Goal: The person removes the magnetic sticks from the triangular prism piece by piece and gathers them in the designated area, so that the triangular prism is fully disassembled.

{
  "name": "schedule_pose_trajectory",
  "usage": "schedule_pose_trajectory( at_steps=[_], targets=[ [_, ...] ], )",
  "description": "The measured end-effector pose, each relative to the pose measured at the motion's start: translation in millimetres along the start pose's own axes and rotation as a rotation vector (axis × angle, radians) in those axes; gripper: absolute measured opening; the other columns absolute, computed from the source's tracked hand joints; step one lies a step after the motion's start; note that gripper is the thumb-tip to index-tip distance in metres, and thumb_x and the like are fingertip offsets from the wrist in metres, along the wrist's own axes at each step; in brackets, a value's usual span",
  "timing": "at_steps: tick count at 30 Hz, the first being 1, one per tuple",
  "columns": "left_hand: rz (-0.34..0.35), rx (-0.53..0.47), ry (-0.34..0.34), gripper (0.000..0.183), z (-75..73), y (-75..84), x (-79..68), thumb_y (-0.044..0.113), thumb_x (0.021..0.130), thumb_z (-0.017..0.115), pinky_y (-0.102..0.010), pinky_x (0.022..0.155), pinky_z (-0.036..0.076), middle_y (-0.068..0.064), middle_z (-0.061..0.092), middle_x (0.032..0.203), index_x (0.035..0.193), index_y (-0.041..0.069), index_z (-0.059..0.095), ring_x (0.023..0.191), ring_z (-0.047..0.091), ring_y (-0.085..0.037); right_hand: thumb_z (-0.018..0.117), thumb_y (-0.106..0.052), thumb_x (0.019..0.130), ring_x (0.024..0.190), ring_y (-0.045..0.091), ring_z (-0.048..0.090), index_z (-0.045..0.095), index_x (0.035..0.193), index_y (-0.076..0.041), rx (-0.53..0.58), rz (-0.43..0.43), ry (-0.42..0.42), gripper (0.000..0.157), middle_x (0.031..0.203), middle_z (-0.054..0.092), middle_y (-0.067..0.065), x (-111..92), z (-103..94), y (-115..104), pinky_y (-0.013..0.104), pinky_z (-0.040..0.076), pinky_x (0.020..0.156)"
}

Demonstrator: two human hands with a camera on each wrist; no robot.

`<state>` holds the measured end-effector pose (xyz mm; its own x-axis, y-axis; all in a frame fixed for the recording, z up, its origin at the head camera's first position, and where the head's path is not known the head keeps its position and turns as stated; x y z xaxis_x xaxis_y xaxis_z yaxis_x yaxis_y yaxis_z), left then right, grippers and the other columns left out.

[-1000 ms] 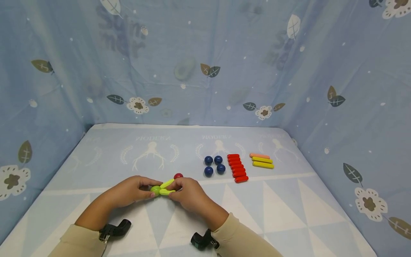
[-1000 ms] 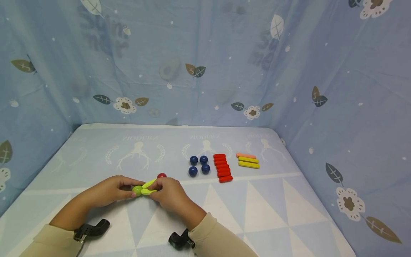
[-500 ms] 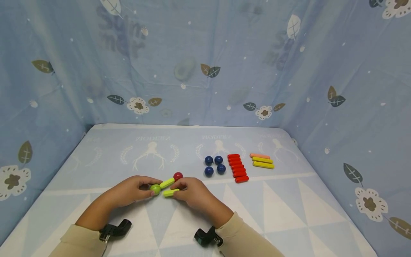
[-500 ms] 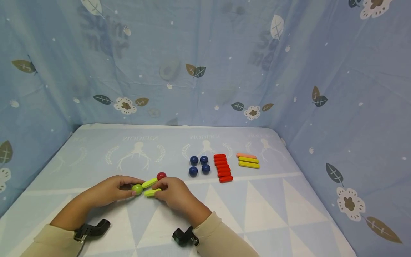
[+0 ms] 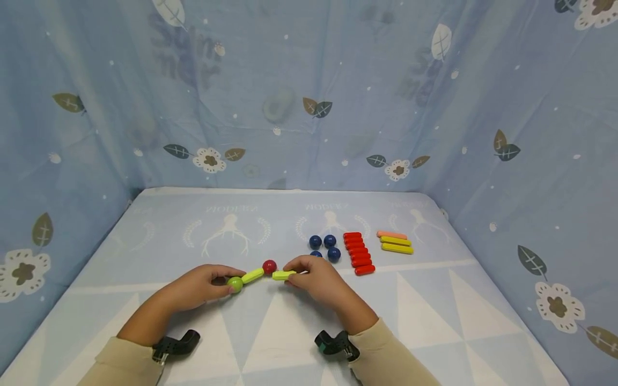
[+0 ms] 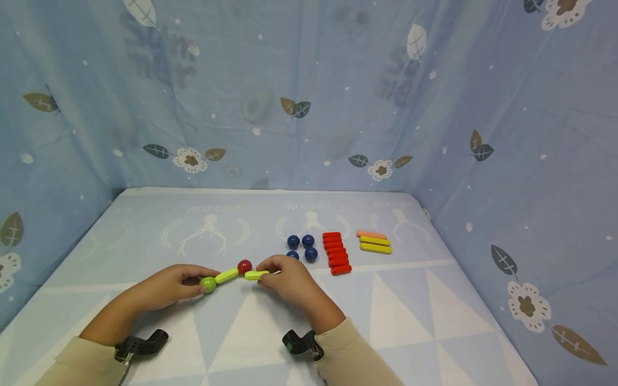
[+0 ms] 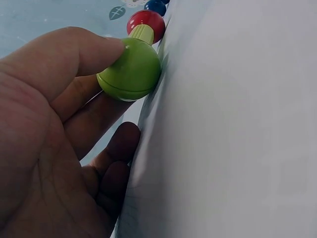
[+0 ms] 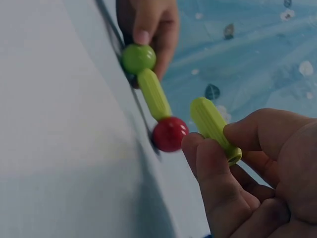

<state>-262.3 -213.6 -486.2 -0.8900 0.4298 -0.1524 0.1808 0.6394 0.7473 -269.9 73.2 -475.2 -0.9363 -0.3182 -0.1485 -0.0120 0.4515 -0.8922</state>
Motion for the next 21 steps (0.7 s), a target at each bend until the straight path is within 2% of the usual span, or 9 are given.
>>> schedule_pose_trajectory(
  at_steps=[5, 11, 15, 21],
  targets=[
    [-0.005, 0.003, 0.008, 0.040, 0.1, -3.2, 0.5, 0.035, 0.097, 0.076, -0.040, 0.089, 0.049, -0.006, 0.066, 0.137, 0.136, 0.026, 0.071, 0.105, 0.057, -0.019, 0.075, -0.017, 0.096, 0.096, 0.018, 0.069, 0.078, 0.110, -0.020, 0.049, -0.013, 0.037, 0.014, 0.108, 0.072, 0.001, -2, -24.5, 5, 0.030, 0.059, 0.085],
    [-0.007, -0.005, 0.004, 0.041, -1.5, -5.1, -0.2, 0.034, 0.097, 0.076, -0.039, 0.088, 0.049, -0.005, 0.067, 0.135, 0.137, 0.026, 0.071, 0.103, 0.057, -0.019, 0.071, -0.012, 0.099, 0.104, 0.021, 0.072, 0.077, 0.116, -0.013, 0.185, -0.012, 0.109, 0.019, 0.123, 0.069, 0.008, -2, -47.5, 13, 0.029, 0.060, 0.091],
    [-0.014, -0.003, 0.004, 0.041, -1.7, -5.3, -0.5, 0.034, 0.097, 0.076, -0.039, 0.088, 0.049, -0.004, 0.067, 0.133, 0.136, 0.026, 0.071, 0.103, 0.057, -0.019, 0.071, -0.012, 0.099, 0.106, 0.021, 0.073, 0.077, 0.119, -0.014, 0.225, -0.009, 0.205, 0.020, 0.124, 0.069, 0.009, 1, -64.5, 19, 0.029, 0.060, 0.091],
    [0.004, -0.011, 0.003, 0.039, -0.4, -4.3, 1.4, 0.034, 0.098, 0.075, -0.040, 0.089, 0.050, -0.004, 0.067, 0.134, 0.136, 0.026, 0.071, 0.105, 0.058, -0.019, 0.072, -0.014, 0.100, 0.108, 0.022, 0.073, 0.073, 0.122, -0.012, 0.276, 0.037, 0.332, 0.022, 0.123, 0.067, 0.011, 9, -96.3, 29, 0.021, 0.059, 0.082]
  ],
)
Point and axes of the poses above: each hand's wrist, its own x-axis towards the middle knuckle, its own z-axis out of the palm, y = z × x, the point moved 4 cm from there along x, towards the middle knuckle
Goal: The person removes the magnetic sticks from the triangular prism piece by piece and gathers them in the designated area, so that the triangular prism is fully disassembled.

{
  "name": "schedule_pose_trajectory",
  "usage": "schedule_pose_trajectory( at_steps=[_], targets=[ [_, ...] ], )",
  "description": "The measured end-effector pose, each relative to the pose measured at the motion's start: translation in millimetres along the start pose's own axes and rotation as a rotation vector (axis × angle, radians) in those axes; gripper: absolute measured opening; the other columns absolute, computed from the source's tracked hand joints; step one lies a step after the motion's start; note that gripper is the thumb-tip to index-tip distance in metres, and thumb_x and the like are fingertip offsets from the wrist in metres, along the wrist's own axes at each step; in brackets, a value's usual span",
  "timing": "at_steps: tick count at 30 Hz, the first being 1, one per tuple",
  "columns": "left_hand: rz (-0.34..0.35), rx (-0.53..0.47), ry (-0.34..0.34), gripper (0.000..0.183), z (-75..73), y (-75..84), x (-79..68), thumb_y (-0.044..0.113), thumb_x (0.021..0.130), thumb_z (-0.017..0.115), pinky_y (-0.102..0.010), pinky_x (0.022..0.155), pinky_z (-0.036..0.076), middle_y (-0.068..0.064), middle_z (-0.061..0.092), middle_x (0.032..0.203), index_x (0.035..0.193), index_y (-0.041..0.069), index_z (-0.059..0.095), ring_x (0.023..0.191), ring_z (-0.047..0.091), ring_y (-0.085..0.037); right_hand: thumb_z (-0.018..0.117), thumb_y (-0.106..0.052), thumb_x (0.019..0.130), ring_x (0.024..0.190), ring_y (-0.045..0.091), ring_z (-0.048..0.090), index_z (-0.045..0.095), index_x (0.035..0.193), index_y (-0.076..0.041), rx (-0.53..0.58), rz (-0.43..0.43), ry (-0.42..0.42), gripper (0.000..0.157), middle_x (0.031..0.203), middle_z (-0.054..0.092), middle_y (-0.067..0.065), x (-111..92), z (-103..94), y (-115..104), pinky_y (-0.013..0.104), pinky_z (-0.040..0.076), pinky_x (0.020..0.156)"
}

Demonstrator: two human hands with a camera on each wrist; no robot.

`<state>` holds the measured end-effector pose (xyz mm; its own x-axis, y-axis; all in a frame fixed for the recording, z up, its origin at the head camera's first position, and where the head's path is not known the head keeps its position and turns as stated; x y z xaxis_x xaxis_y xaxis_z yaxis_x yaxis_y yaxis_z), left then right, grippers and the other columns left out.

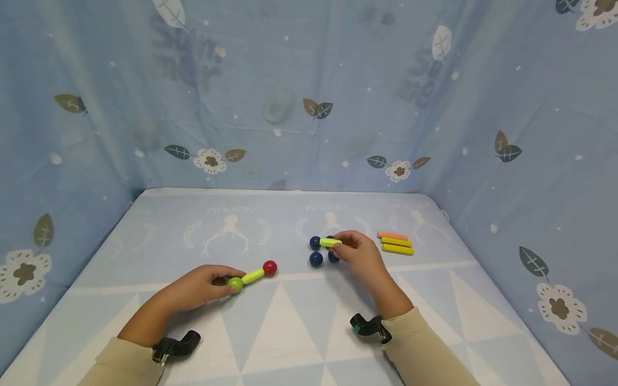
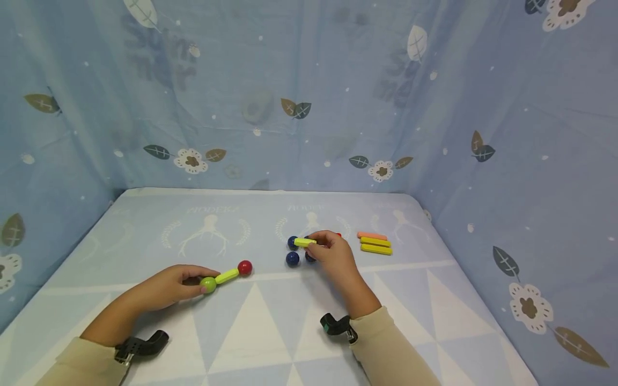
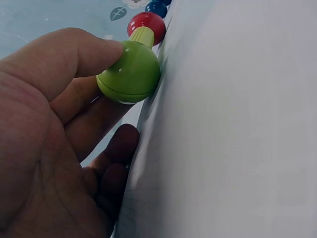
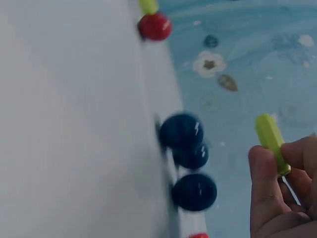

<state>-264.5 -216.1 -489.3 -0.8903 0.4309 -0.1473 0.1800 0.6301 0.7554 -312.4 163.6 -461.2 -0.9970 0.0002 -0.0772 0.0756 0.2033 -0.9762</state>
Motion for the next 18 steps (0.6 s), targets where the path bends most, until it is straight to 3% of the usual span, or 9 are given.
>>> schedule_pose_trajectory(
  at_steps=[4, 6, 11, 18],
  targets=[
    [-0.010, -0.007, 0.001, 0.040, 0.6, -1.4, -0.2, 0.035, 0.097, 0.075, -0.040, 0.090, 0.050, -0.004, 0.067, 0.134, 0.136, 0.026, 0.071, 0.106, 0.059, -0.019, 0.072, -0.023, 0.101, 0.111, 0.021, 0.071, 0.073, 0.122, -0.019, -0.086, 0.037, 0.038, 0.022, 0.124, 0.069, 0.005, 17, -19.4, -1, 0.026, 0.057, 0.087],
    [-0.013, -0.011, 0.001, 0.040, 0.8, -2.2, -0.4, 0.035, 0.097, 0.075, -0.040, 0.090, 0.050, -0.004, 0.067, 0.134, 0.136, 0.026, 0.071, 0.106, 0.059, -0.019, 0.071, -0.025, 0.102, 0.113, 0.023, 0.068, 0.072, 0.125, -0.019, -0.119, 0.052, 0.048, 0.024, 0.126, 0.068, 0.004, 26, -28.7, -3, 0.032, 0.057, 0.096],
    [0.000, -0.009, -0.002, 0.040, 1.9, -2.7, 0.8, 0.034, 0.097, 0.075, -0.040, 0.089, 0.050, -0.004, 0.068, 0.132, 0.136, 0.026, 0.071, 0.104, 0.059, -0.019, 0.066, -0.023, 0.105, 0.122, 0.025, 0.063, 0.066, 0.138, -0.014, -0.101, 0.135, 0.084, 0.035, 0.134, 0.063, 0.007, 44, -49.6, -5, 0.039, 0.052, 0.108],
    [-0.009, 0.018, 0.011, 0.038, 1.7, 0.5, 0.7, 0.035, 0.096, 0.076, -0.041, 0.091, 0.049, -0.002, 0.067, 0.134, 0.134, 0.029, 0.072, 0.106, 0.057, -0.019, 0.060, -0.016, 0.107, 0.124, 0.026, 0.064, 0.058, 0.148, -0.011, -0.063, 0.196, 0.151, 0.041, 0.142, 0.058, 0.013, 62, -66.8, 0, 0.038, 0.051, 0.109]
  ],
)
Point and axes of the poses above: each hand's wrist, its own x-axis towards the middle knuckle, its own z-axis out of the palm, y = z × x, the point moved 4 cm from there along x, towards the middle knuckle
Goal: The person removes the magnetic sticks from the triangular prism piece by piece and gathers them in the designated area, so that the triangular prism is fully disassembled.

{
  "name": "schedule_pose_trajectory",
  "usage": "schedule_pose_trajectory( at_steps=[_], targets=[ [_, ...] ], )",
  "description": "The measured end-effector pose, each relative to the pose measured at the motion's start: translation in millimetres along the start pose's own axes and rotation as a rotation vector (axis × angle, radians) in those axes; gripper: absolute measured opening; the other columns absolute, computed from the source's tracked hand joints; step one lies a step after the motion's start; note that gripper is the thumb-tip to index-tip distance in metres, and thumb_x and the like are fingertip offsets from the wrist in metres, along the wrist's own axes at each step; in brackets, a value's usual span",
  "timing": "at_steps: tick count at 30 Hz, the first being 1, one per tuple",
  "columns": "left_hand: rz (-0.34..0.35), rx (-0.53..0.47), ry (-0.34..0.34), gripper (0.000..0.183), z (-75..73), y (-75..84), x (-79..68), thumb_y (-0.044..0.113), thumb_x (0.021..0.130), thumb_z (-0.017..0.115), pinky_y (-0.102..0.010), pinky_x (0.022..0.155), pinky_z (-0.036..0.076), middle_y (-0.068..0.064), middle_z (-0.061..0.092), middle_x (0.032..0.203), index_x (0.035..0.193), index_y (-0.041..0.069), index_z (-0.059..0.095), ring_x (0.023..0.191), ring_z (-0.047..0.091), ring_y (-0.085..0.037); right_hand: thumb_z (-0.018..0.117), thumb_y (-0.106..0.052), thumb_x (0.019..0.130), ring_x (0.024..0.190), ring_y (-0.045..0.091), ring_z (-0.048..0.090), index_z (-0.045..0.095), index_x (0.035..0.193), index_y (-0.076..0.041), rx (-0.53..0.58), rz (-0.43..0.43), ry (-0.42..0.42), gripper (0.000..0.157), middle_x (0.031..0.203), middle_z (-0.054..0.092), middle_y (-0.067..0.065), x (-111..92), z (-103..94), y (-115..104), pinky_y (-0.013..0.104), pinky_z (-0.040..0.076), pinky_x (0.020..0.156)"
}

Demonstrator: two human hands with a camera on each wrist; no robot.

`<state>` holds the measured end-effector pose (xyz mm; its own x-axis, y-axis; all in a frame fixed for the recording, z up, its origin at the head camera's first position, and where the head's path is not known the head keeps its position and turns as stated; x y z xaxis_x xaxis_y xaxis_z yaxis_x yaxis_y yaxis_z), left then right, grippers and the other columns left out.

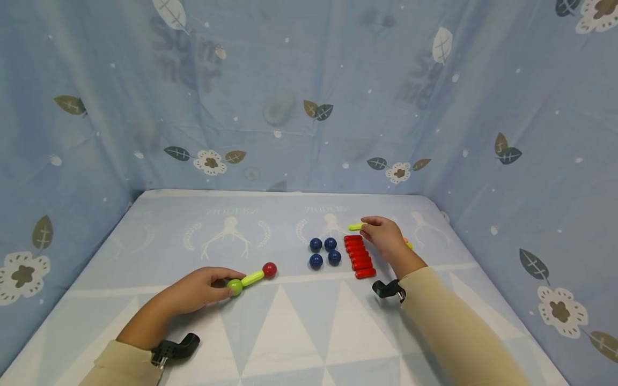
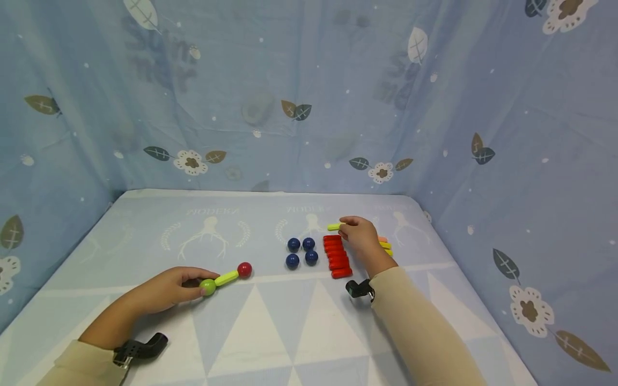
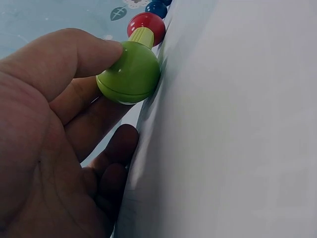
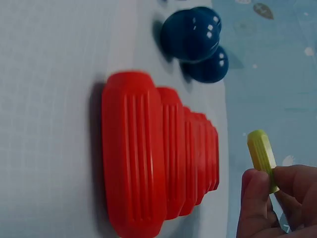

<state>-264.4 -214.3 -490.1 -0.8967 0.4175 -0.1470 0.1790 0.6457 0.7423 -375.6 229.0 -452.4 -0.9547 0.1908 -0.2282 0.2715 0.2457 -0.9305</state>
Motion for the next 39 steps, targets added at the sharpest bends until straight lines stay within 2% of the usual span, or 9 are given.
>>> schedule_pose_trajectory(
  at_steps=[4, 9, 13, 18, 25, 30, 34, 39],
  targets=[
    [-0.004, -0.002, -0.005, 0.039, -0.2, 1.7, 1.5, 0.036, 0.096, 0.076, -0.041, 0.091, 0.049, -0.001, 0.067, 0.133, 0.134, 0.030, 0.072, 0.106, 0.057, -0.018, 0.062, -0.016, 0.106, 0.121, 0.027, 0.062, 0.054, 0.150, -0.012, -0.031, 0.023, 0.030, 0.045, 0.139, 0.057, 0.015, 10, -1.3, 3, 0.039, 0.052, 0.108],
    [-0.034, -0.018, -0.001, 0.038, 0.8, -1.1, 0.9, 0.035, 0.097, 0.076, -0.039, 0.091, 0.049, -0.002, 0.066, 0.135, 0.134, 0.030, 0.072, 0.107, 0.057, -0.018, 0.060, -0.019, 0.106, 0.118, 0.028, 0.055, 0.063, 0.135, -0.013, -0.145, 0.055, 0.029, 0.030, 0.134, 0.059, 0.011, 19, 4.6, 5, 0.041, 0.051, 0.101],
    [-0.059, -0.037, -0.005, 0.038, 2.8, -3.4, -1.7, 0.035, 0.096, 0.076, -0.040, 0.093, 0.049, -0.003, 0.065, 0.137, 0.134, 0.031, 0.072, 0.110, 0.057, -0.019, 0.061, -0.017, 0.105, 0.115, 0.028, 0.054, 0.065, 0.129, -0.014, -0.172, 0.101, 0.016, 0.025, 0.130, 0.060, 0.010, 25, 10.8, 10, 0.037, 0.050, 0.095],
    [-0.034, -0.015, -0.001, 0.039, 2.6, -1.0, -1.6, 0.034, 0.097, 0.076, -0.042, 0.094, 0.050, -0.004, 0.066, 0.138, 0.135, 0.029, 0.071, 0.111, 0.058, -0.019, 0.059, -0.015, 0.106, 0.113, 0.028, 0.054, 0.066, 0.129, -0.014, -0.200, 0.135, 0.023, 0.024, 0.130, 0.060, 0.011, 30, 13.1, 16, 0.035, 0.050, 0.091],
    [-0.020, -0.015, -0.004, 0.039, 1.3, 0.6, -0.2, 0.034, 0.097, 0.075, -0.041, 0.092, 0.049, -0.003, 0.066, 0.137, 0.136, 0.028, 0.071, 0.108, 0.057, -0.019, 0.056, -0.019, 0.108, 0.116, 0.029, 0.053, 0.067, 0.130, -0.015, -0.220, 0.156, 0.022, 0.025, 0.133, 0.060, 0.011, 30, 12.7, 17, 0.036, 0.051, 0.095],
    [-0.020, -0.014, -0.004, 0.039, 2.2, 0.0, 0.3, 0.036, 0.098, 0.075, -0.041, 0.093, 0.049, -0.003, 0.066, 0.137, 0.136, 0.028, 0.071, 0.110, 0.057, -0.019, 0.056, -0.022, 0.109, 0.118, 0.030, 0.053, 0.063, 0.136, -0.014, -0.260, 0.141, 0.007, 0.029, 0.135, 0.059, 0.011, 27, 12.2, 13, 0.039, 0.051, 0.099],
    [-0.015, -0.016, -0.007, 0.038, 1.5, 1.0, 0.6, 0.034, 0.098, 0.074, -0.039, 0.091, 0.049, -0.003, 0.067, 0.135, 0.136, 0.028, 0.071, 0.107, 0.057, -0.019, 0.058, -0.028, 0.108, 0.121, 0.031, 0.053, 0.057, 0.142, -0.016, -0.327, 0.095, 0.026, 0.036, 0.141, 0.056, 0.010, 19, 10.6, 4, 0.045, 0.052, 0.105],
    [-0.010, -0.011, -0.011, 0.036, -0.2, 2.3, 0.8, 0.031, 0.098, 0.074, -0.039, 0.090, 0.049, -0.001, 0.068, 0.130, 0.133, 0.029, 0.073, 0.104, 0.057, -0.018, 0.063, -0.033, 0.106, 0.125, 0.031, 0.055, 0.054, 0.146, -0.021, -0.382, -0.057, 0.063, 0.043, 0.151, 0.052, 0.008, -2, 16.9, -21, 0.048, 0.053, 0.107]
  ],
)
Point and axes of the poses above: each hand's wrist, its own x-axis towards the middle knuckle, its own z-axis out of the palm, y = z × x, the point moved 4 cm from there along x, towards the middle knuckle
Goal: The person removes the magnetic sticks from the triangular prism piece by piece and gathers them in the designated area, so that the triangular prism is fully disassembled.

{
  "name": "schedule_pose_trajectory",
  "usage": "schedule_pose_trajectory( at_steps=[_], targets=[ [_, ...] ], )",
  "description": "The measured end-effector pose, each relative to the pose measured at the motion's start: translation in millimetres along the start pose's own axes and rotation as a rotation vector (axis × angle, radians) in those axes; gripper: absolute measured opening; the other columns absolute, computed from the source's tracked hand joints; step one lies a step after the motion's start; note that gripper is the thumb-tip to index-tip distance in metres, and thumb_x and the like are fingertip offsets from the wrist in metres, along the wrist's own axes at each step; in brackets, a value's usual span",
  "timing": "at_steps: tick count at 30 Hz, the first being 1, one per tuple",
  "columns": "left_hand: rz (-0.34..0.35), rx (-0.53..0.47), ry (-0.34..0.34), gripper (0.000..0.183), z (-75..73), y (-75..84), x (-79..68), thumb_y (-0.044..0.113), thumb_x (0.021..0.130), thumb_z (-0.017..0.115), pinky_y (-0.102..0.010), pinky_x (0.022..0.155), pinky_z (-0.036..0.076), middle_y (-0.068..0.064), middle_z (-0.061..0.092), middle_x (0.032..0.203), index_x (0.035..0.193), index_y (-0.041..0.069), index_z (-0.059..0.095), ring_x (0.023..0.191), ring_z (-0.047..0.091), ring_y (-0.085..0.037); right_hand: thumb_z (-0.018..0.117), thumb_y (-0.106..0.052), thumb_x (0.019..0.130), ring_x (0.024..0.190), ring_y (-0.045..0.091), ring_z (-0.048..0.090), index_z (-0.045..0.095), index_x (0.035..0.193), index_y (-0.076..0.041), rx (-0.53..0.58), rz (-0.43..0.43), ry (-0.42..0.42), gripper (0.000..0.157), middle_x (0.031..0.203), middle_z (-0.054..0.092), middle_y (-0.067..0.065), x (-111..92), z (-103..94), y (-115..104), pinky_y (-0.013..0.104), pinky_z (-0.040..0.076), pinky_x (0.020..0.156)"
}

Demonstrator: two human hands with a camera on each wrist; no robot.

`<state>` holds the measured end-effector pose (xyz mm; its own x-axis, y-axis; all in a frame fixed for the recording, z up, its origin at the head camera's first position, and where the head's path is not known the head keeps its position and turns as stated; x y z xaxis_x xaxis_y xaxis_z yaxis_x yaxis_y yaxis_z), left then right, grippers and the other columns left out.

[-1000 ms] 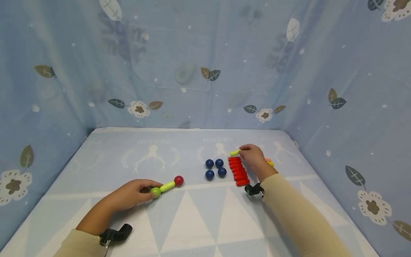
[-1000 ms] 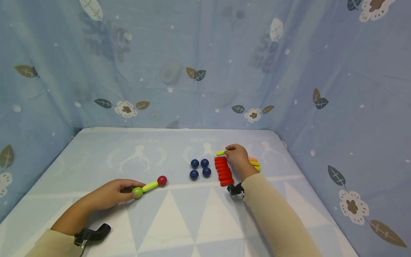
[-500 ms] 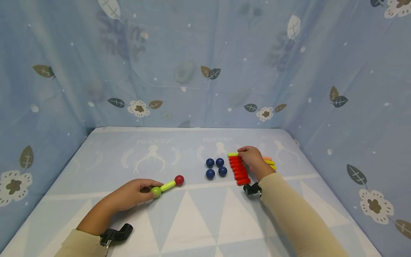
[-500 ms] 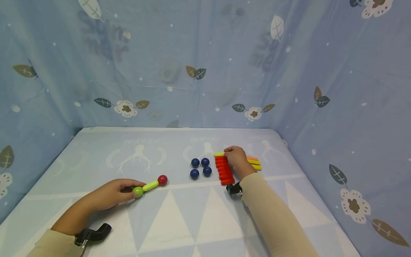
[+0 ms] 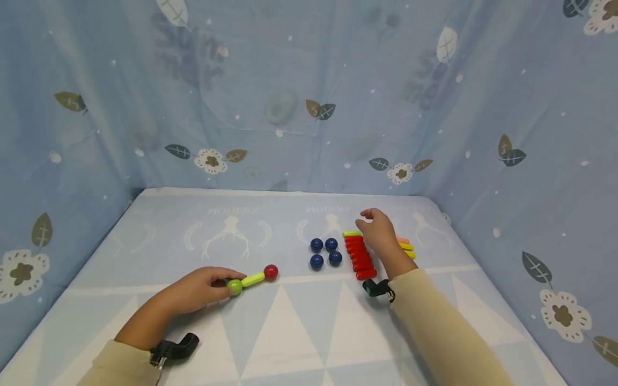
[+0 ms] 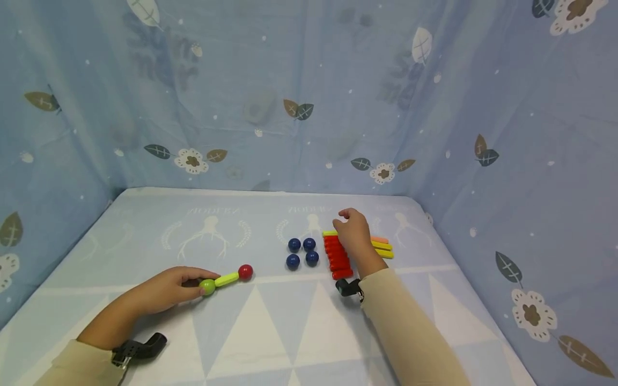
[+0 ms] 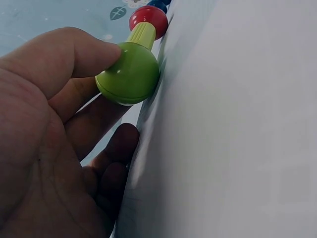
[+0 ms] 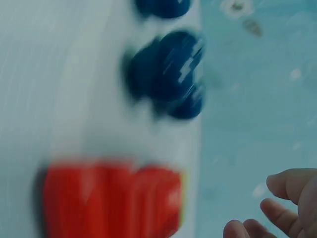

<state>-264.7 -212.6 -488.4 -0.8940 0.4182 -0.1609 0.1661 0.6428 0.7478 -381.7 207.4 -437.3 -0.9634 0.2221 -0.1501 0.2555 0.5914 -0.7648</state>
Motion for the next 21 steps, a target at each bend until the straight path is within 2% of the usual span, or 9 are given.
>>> schedule_pose_trajectory(
  at_steps=[4, 9, 13, 15, 18, 21],
  targets=[
    [0.022, -0.004, -0.004, 0.034, -1.9, 1.0, 0.6, 0.027, 0.099, 0.073, -0.040, 0.089, 0.049, -0.001, 0.069, 0.127, 0.133, 0.028, 0.073, 0.102, 0.057, -0.020, 0.065, -0.032, 0.105, 0.125, 0.029, 0.059, 0.058, 0.143, -0.020, 0.014, -0.172, -0.008, 0.041, 0.148, 0.054, 0.005, -25, 11.3, -26, 0.047, 0.055, 0.104],
    [0.042, 0.000, -0.010, 0.034, -2.4, 1.5, 0.0, 0.026, 0.100, 0.070, -0.039, 0.088, 0.049, -0.003, 0.068, 0.129, 0.134, 0.026, 0.072, 0.104, 0.057, -0.020, 0.069, -0.031, 0.103, 0.119, 0.023, 0.063, 0.065, 0.133, -0.022, 0.011, -0.304, -0.110, 0.032, 0.138, 0.061, 0.000, -61, 45.5, -50, 0.044, 0.058, 0.097],
    [0.056, 0.013, 0.002, 0.033, -2.4, 1.6, -1.2, 0.026, 0.101, 0.069, -0.040, 0.092, 0.050, -0.003, 0.067, 0.133, 0.134, 0.027, 0.072, 0.112, 0.058, -0.021, 0.072, -0.031, 0.101, 0.116, 0.020, 0.064, 0.067, 0.131, -0.022, -0.029, -0.393, -0.240, 0.032, 0.134, 0.064, 0.001, -83, 77.2, -59, 0.041, 0.060, 0.092],
    [0.057, 0.020, 0.010, 0.033, -2.3, 1.4, -1.1, 0.025, 0.100, 0.070, -0.038, 0.091, 0.050, -0.001, 0.067, 0.132, 0.133, 0.028, 0.072, 0.110, 0.057, -0.020, 0.072, -0.032, 0.101, 0.118, 0.020, 0.064, 0.066, 0.133, -0.020, -0.078, -0.461, -0.325, 0.035, 0.136, 0.064, 0.003, -91, 92.4, -60, 0.039, 0.060, 0.092],
    [0.058, 0.026, 0.012, 0.034, -2.1, 0.8, -0.9, 0.025, 0.100, 0.070, -0.034, 0.085, 0.048, 0.001, 0.066, 0.128, 0.134, 0.028, 0.072, 0.104, 0.055, -0.019, 0.073, -0.029, 0.100, 0.122, 0.020, 0.064, 0.065, 0.137, -0.017, -0.142, -0.577, -0.453, 0.041, 0.140, 0.063, 0.002, -101, 112.3, -61, 0.040, 0.057, 0.097],
    [0.079, 0.030, 0.002, 0.037, -2.8, 0.3, -0.3, 0.025, 0.101, 0.069, -0.030, 0.082, 0.046, 0.002, 0.066, 0.126, 0.139, 0.025, 0.070, 0.101, 0.054, -0.020, 0.076, -0.029, 0.098, 0.126, 0.019, 0.063, 0.065, 0.140, -0.020, -0.179, -0.645, -0.578, 0.044, 0.143, 0.061, -0.003, -107, 127.3, -61, 0.038, 0.055, 0.102]
  ],
)
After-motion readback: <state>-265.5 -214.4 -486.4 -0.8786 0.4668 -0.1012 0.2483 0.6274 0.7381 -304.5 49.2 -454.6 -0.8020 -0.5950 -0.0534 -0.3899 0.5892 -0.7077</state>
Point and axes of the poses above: each hand's wrist, its own x-axis towards the middle knuckle, its own z-axis out of the palm, y = z × x, the point moved 4 cm from there along x, towards the middle knuckle
